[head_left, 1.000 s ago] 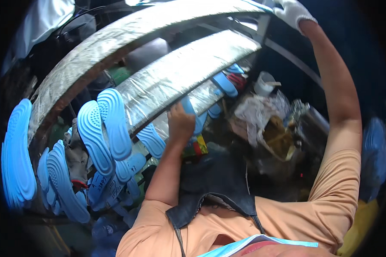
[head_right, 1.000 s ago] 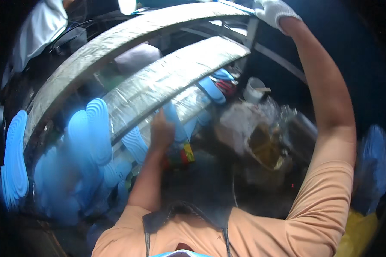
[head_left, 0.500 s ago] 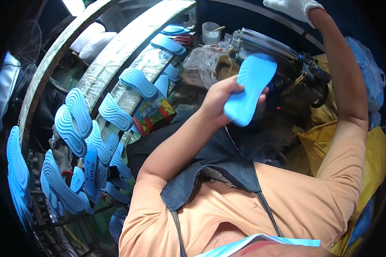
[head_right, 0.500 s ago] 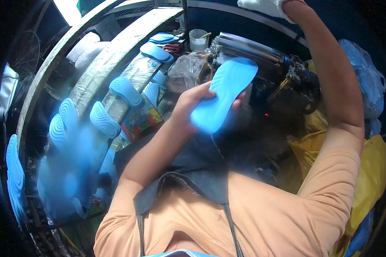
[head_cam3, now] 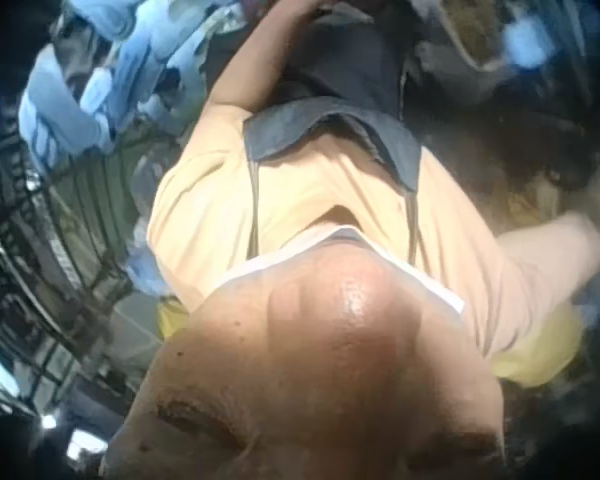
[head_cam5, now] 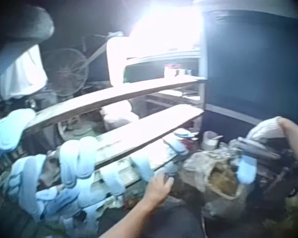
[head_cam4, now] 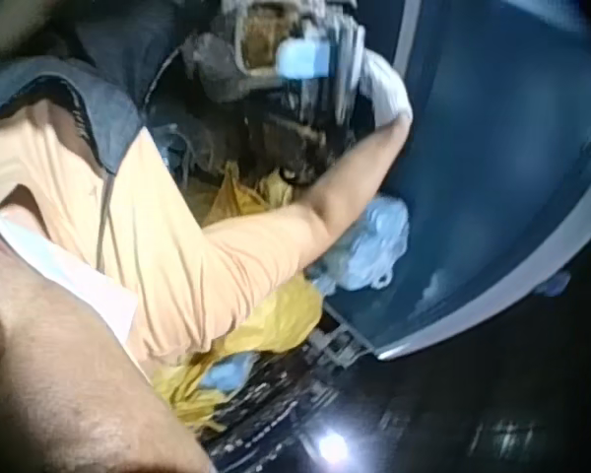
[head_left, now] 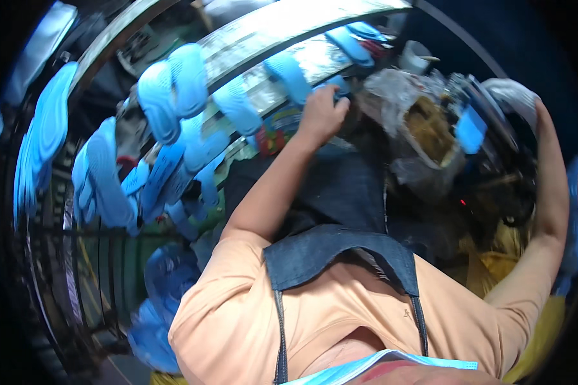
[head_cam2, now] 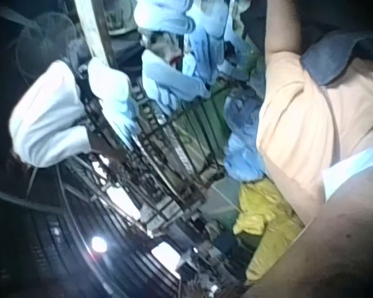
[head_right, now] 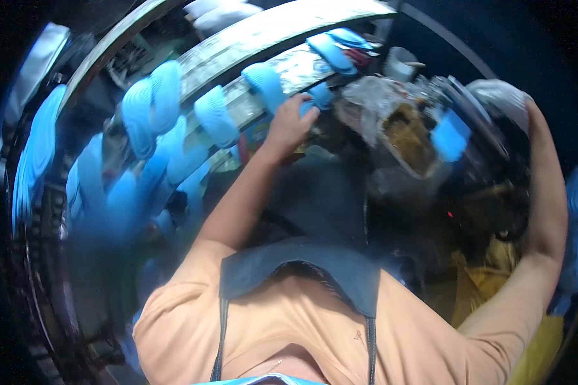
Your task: The person repeatedly picks up light blue shoe insoles from a plastic bag and places them onto a metal rack. The person handles the insoles one by one, arranging them in a row on the rack. The task involves repetitive pick-and-place motions within a cluttered workspace.
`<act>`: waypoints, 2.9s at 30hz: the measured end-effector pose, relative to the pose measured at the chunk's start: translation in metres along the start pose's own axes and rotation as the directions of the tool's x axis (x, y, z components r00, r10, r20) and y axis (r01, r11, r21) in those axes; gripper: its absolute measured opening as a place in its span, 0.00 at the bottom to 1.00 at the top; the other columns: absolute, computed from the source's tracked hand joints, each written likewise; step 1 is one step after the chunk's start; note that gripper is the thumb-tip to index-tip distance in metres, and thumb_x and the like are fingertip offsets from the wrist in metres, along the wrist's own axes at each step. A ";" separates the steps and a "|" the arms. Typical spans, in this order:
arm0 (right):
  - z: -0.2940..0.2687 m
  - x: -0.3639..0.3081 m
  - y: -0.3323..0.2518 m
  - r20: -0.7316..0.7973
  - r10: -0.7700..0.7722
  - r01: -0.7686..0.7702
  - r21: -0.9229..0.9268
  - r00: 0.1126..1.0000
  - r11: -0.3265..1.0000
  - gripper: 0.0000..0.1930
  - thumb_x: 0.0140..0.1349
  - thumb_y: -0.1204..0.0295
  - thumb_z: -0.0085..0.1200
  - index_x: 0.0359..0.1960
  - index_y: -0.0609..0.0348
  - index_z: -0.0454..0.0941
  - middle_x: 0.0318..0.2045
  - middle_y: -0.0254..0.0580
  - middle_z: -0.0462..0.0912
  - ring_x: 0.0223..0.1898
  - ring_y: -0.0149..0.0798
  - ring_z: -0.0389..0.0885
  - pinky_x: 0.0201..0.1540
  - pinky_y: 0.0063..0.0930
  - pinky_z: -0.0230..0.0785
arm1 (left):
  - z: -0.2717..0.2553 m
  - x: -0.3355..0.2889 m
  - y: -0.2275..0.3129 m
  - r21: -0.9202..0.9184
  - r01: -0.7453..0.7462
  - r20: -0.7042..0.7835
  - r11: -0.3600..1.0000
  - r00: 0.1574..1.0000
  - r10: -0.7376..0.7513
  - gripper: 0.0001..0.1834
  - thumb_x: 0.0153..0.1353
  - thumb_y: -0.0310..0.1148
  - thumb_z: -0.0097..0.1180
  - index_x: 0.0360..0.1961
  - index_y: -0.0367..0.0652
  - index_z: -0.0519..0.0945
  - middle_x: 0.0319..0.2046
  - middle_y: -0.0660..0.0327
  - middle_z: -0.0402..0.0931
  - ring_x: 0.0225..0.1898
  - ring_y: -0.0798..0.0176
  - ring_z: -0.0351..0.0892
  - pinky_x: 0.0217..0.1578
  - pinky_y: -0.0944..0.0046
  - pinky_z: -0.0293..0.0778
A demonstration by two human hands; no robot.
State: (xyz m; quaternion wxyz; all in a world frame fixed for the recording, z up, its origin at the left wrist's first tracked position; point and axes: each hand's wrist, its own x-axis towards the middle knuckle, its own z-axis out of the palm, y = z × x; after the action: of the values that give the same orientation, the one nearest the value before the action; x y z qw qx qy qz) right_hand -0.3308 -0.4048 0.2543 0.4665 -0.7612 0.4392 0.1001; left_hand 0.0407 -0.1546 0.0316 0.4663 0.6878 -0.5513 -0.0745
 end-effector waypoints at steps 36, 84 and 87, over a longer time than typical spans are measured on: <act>-0.062 0.175 -0.315 -0.643 -0.373 -0.194 -0.635 0.668 0.747 0.38 0.59 0.35 0.48 0.58 0.54 0.76 0.50 0.43 0.80 0.46 0.38 0.78 0.50 0.34 0.70 | -0.103 0.017 -0.137 0.548 0.544 -0.182 0.635 0.819 -0.544 0.31 0.61 0.44 0.56 0.60 0.34 0.69 0.60 0.38 0.68 0.61 0.36 0.67 0.61 0.40 0.60; 0.027 -0.025 -0.012 -0.176 -0.118 0.093 -0.141 0.977 0.986 0.20 0.61 0.59 0.58 0.50 0.57 0.82 0.41 0.36 0.83 0.42 0.32 0.79 0.45 0.29 0.73 | 0.013 0.029 -0.014 0.315 0.086 0.018 0.945 0.995 -0.097 0.28 0.61 0.43 0.56 0.56 0.33 0.73 0.56 0.38 0.71 0.63 0.39 0.64 0.61 0.47 0.61; 0.030 -0.024 -0.026 -0.174 0.047 -0.077 -0.170 0.984 0.982 0.20 0.63 0.59 0.57 0.51 0.61 0.81 0.40 0.34 0.83 0.42 0.31 0.78 0.47 0.29 0.72 | 0.007 0.042 -0.056 0.502 0.166 -0.198 0.849 0.977 -0.074 0.34 0.61 0.46 0.57 0.61 0.31 0.67 0.60 0.33 0.64 0.65 0.34 0.58 0.63 0.42 0.59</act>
State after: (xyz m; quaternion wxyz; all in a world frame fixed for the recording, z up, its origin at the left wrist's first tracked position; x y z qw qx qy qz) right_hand -0.3178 -0.3629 0.2674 0.3549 -0.7911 0.4903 0.0882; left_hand 0.0910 -0.1963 0.0043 0.3048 0.8246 -0.4647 0.1060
